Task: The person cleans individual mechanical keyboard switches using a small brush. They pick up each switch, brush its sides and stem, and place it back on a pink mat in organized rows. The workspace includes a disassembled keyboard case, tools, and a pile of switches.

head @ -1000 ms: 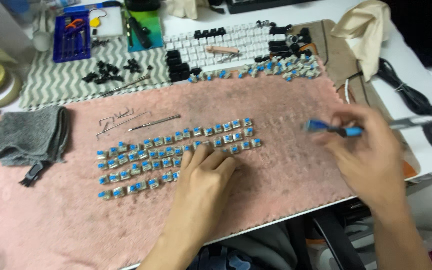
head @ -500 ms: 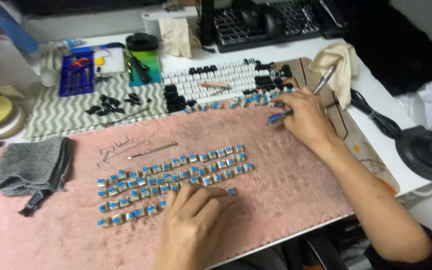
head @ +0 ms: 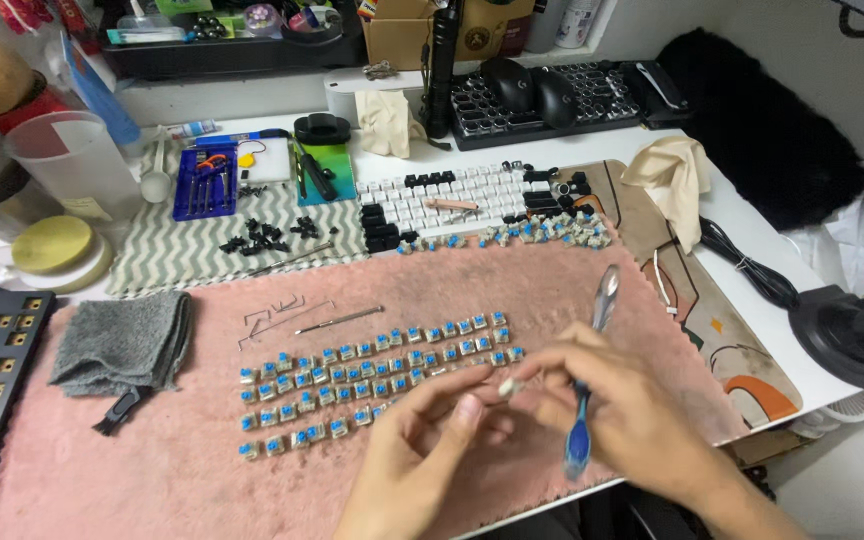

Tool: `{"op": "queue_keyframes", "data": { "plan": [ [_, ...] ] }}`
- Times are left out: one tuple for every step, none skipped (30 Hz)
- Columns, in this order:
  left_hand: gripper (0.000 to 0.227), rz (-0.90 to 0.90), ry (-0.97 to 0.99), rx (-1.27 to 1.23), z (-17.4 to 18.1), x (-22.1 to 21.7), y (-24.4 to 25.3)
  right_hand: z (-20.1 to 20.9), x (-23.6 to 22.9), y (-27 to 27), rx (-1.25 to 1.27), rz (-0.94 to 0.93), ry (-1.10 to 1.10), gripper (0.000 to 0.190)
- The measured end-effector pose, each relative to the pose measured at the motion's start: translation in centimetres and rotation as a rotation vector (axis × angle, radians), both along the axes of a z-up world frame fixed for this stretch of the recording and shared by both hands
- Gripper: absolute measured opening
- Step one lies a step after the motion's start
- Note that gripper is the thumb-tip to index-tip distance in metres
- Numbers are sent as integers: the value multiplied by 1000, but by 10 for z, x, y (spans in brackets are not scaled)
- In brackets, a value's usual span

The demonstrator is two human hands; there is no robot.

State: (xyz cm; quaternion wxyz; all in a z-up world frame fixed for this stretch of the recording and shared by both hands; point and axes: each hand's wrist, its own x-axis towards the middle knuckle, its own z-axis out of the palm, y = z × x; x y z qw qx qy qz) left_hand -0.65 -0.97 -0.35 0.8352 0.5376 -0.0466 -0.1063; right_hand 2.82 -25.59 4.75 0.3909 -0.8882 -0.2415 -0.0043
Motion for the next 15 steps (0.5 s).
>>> {"op": "queue_keyframes", "data": {
  "plan": [
    [50, 1, 0, 3, 5, 1, 3, 1, -6, 5, 3, 1, 0, 24],
    [42, -36, 36, 23, 10, 1, 6, 2, -11, 10, 55, 18, 15, 23],
    [34, -73, 73, 44, 16, 1, 9, 2, -17, 14, 110, 34, 31, 22],
    [34, -72, 75, 48, 18, 2, 14, 4, -17, 17, 114, 35, 32, 22],
    [37, -139, 87, 75, 19, 2, 19, 5, -19, 19, 116, 63, 12, 22],
    [41, -205, 100, 101, 20, 1, 23, 6, -20, 21, 118, 91, -9, 21],
    [41, -204, 110, 105, 18, -1, 26, 9, -22, 24, 124, 92, 0, 21],
    [45, -252, 130, 18, 17, -3, 29, 12, -23, 27, 132, 122, -2, 21],
    [51, -298, 149, -69, 15, -4, 33, 15, -22, 30, 142, 154, -6, 21],
    [51, -294, 158, -64, 17, -7, 37, 17, -24, 34, 149, 157, 1, 21],
    [52, -337, 138, -42, 19, -8, 40, 19, -26, 37, 166, 145, -13, 20],
    [52, -380, 118, -21, 20, -10, 44, 22, -27, 41, 184, 134, -28, 20],
    [52, -378, 124, -19, 20, -12, 44, 23, -28, 39, 187, 135, -22, 20],
    [50, -357, 145, -42, 19, -13, 45, 24, -30, 38, 148, 58, 39, 38],
    [48, -336, 164, -64, 18, -14, 45, 26, -31, 36, 107, -19, 99, 58]
  ]
}}
